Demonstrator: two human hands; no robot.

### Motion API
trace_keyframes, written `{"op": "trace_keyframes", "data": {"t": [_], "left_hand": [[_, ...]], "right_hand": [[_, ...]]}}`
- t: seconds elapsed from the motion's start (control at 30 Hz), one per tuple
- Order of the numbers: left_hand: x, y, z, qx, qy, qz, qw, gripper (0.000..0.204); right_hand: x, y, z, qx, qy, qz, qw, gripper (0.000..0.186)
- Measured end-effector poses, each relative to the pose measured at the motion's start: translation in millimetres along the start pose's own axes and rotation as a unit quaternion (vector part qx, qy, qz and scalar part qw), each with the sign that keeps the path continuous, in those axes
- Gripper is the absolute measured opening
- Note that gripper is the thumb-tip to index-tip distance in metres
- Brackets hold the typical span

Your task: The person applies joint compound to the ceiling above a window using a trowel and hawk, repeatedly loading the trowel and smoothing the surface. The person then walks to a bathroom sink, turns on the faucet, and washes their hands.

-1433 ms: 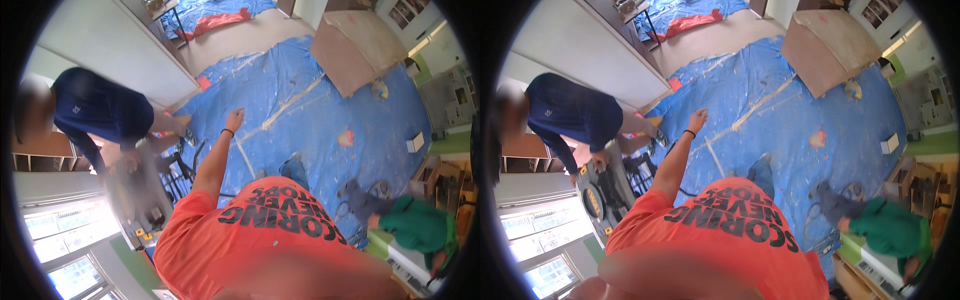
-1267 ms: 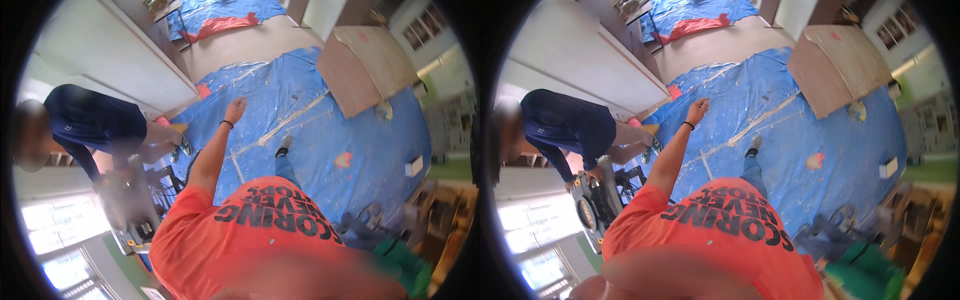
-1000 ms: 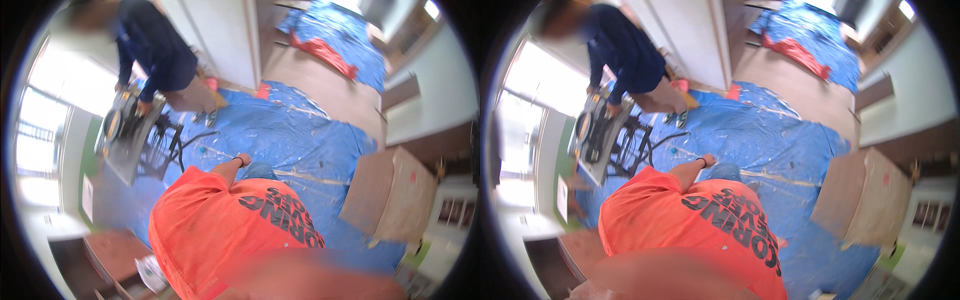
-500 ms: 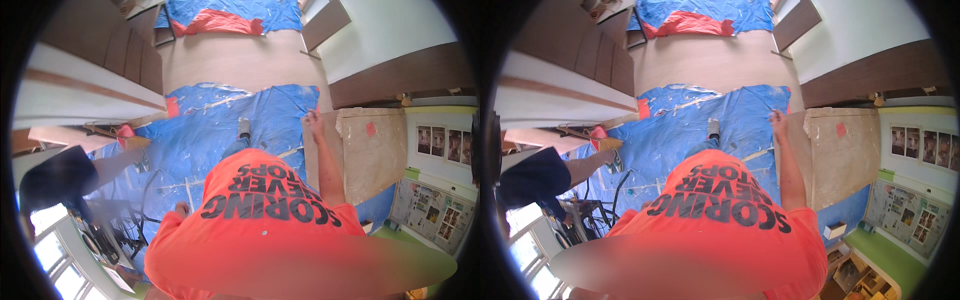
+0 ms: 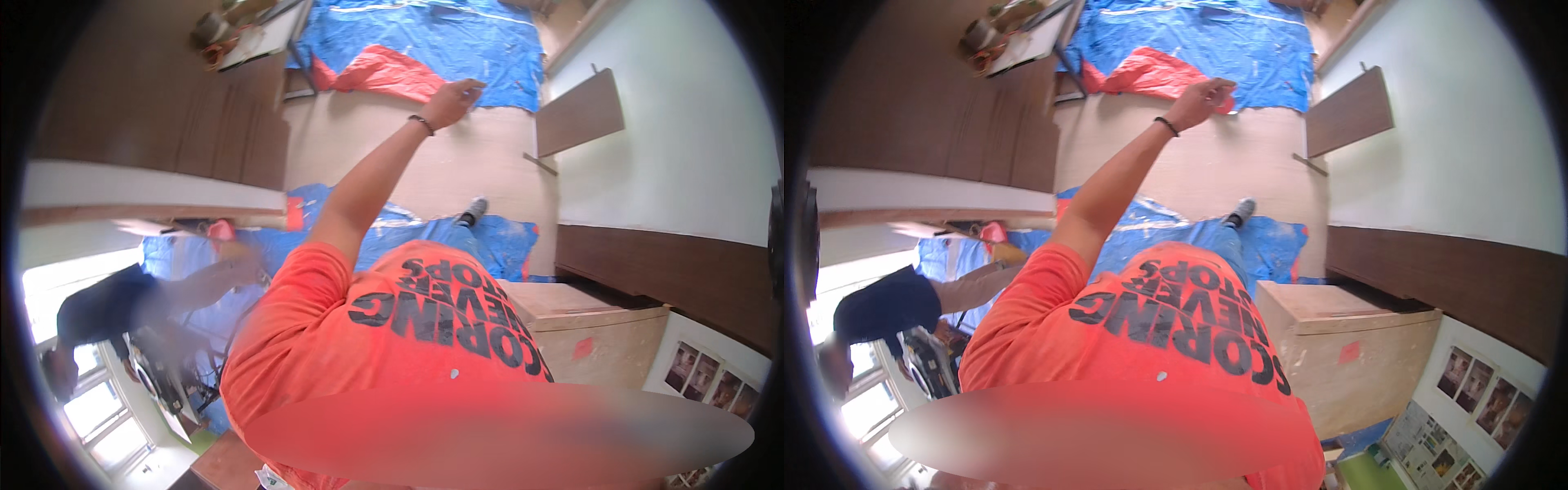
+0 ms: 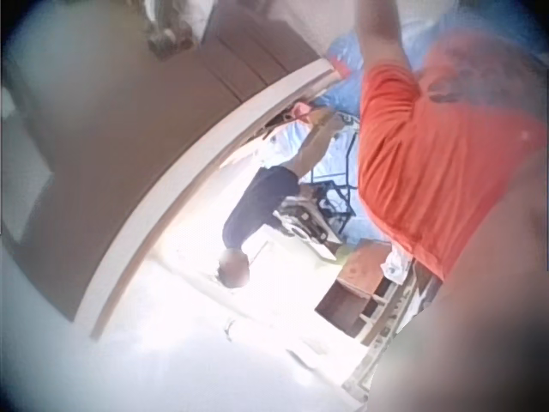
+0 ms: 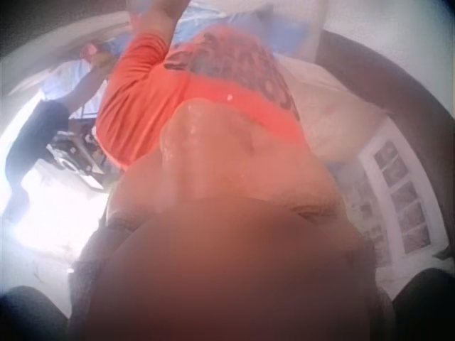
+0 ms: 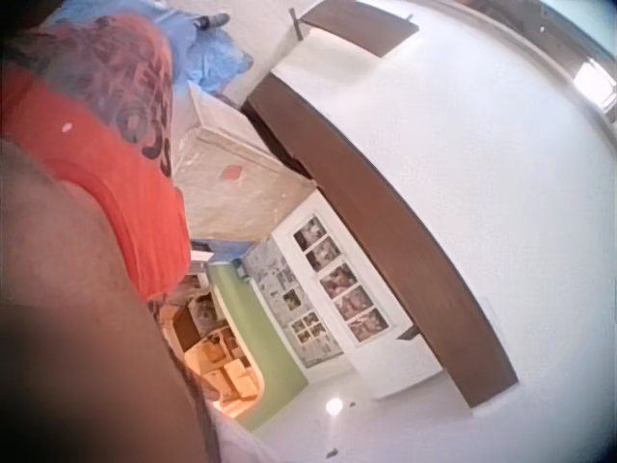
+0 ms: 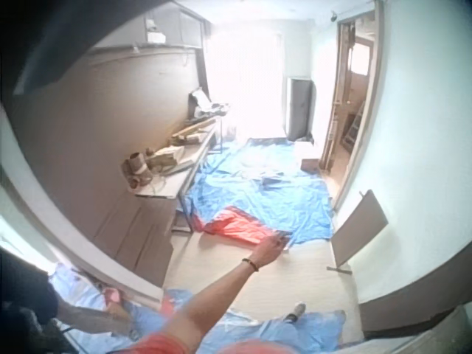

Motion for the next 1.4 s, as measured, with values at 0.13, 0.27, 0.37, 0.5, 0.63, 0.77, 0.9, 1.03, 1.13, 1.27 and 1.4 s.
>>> {"op": "trace_keyframes", "data": {"t": [0.13, 0.27, 0.37, 0.5, 0.63, 0.77, 0.9, 1.03, 1.13, 1.27, 1.4], "left_hand": [[12, -45, -92, 0.092, 0.108, -0.02, 0.99, 0.043], [-147, -89, -253, 0.198, 0.323, -0.261, 0.888, 0.056], [-220, -57, -273, 0.216, 0.427, -0.492, 0.728, 0.056], [-245, -21, -271, 0.182, 0.526, -0.459, 0.692, 0.049], [-148, -7, -335, 0.166, 0.538, -0.46, 0.687, 0.042], [46, 16, -462, 0.198, 0.449, -0.459, 0.741, 0.037], [370, 32, -624, 0.344, 0.184, -0.362, 0.847, 0.033], [781, 44, -644, 0.044, 0.197, 0.021, 0.979, 0.035], [1019, 14, -563, -0.056, 0.126, 0.014, 0.99, 0.036], [1157, -19, -580, -0.059, 0.031, -0.053, 0.996, 0.032], [1125, -33, -738, 0.249, -0.082, -0.23, 0.937, 0.026]], "right_hand": [[34, 14, -178, 0.032, 0.044, -0.004, 0.998, 0.021], [23, 33, -440, 0.062, 0.142, 0.036, 0.987, 0.021], [-12, 26, -636, 0.057, 0.268, 0.048, 0.961, 0.019], [-70, -11, -852, 0.024, 0.428, 0.031, 0.903, 0.03], [-89, -64, -978, -0.068, 0.454, 0.017, 0.888, 0.025], [-53, -123, -1019, -0.051, 0.341, -0.005, 0.939, 0.024], [-16, -169, -1012, -0.036, 0.161, -0.045, 0.985, 0.025], [33, -172, -1057, -0.055, 0.148, 0.008, 0.987, 0.029], [43, -216, -1108, -0.037, 0.152, 0.028, 0.987, 0.029], [53, -242, -1190, 0.055, 0.098, 0.009, 0.994, 0.028], [49, -265, -1314, 0.105, 0.076, 0.023, 0.991, 0.025]]}}
Point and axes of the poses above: each hand's wrist, its own x-axis towards the middle knuckle, its own y-axis out of the back of the hand, z = x × y, the point moved 4 cm from there along x, towards the middle knuckle, and after that the axes turned 9 degrees about -y, right-handed, at the moved point
